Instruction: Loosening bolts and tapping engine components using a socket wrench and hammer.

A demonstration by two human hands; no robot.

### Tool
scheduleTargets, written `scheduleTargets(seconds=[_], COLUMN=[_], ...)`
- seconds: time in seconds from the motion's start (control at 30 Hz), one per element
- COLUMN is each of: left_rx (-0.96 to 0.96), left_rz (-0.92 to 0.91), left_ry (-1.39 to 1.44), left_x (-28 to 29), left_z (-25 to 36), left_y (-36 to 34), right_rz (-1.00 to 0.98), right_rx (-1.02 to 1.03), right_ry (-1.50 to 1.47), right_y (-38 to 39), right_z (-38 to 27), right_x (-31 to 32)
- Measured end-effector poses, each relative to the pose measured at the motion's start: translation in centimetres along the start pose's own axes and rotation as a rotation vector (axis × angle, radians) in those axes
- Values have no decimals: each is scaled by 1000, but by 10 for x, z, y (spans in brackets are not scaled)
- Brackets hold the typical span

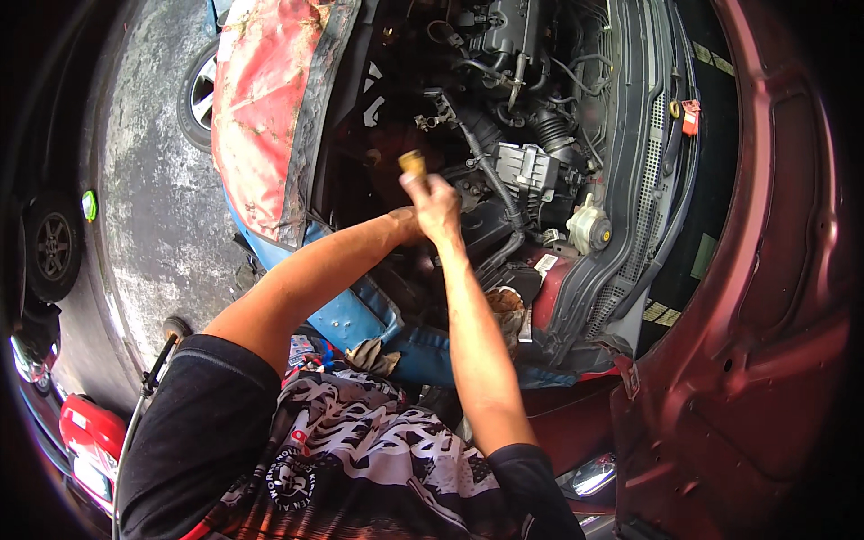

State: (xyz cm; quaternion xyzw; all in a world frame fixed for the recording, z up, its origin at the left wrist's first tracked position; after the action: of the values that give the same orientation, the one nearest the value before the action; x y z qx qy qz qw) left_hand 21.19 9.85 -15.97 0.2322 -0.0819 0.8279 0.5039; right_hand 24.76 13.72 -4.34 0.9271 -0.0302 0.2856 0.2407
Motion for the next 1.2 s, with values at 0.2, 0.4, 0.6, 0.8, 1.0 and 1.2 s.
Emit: scheduleTargets(seconds=[0.2, 0.4, 0.6, 0.8, 1.0, 1.2], left_rx=[166, 258, 93, 199, 135, 95], left_rz=[-315, -471, -478, -523, -473, -429], left_ry=[-159, -245, -159, -222, -226, -223], left_x=[7, 18, 11, 19, 10, 4], left_z=[21, 38, 24, 22, 27, 14], left_y=[4, -6, -1, 5, -6, -2], right_rz=[-86, 813, 328, -344, 259, -196], right_rx=[143, -165, -182, 147, -138, 57], right_ry=[111, 21, 2, 248, 7, 236], right_y=[7, 14, 10, 13, 15, 3], right_z=[-2, 23, 8, -3, 10, 3], right_x=[-5, 41, 27, -2, 25, 23])
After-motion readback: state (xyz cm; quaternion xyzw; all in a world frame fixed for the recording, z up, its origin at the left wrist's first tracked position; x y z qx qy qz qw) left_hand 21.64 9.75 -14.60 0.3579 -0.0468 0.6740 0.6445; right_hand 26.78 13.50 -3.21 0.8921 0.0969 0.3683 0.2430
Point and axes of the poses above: each hand's wrist, its own y-axis away from the middle knuckle, its own x-axis out of the back of the hand, z = x × y, the point moved 5 cm from there along -y, towards the middle knuckle
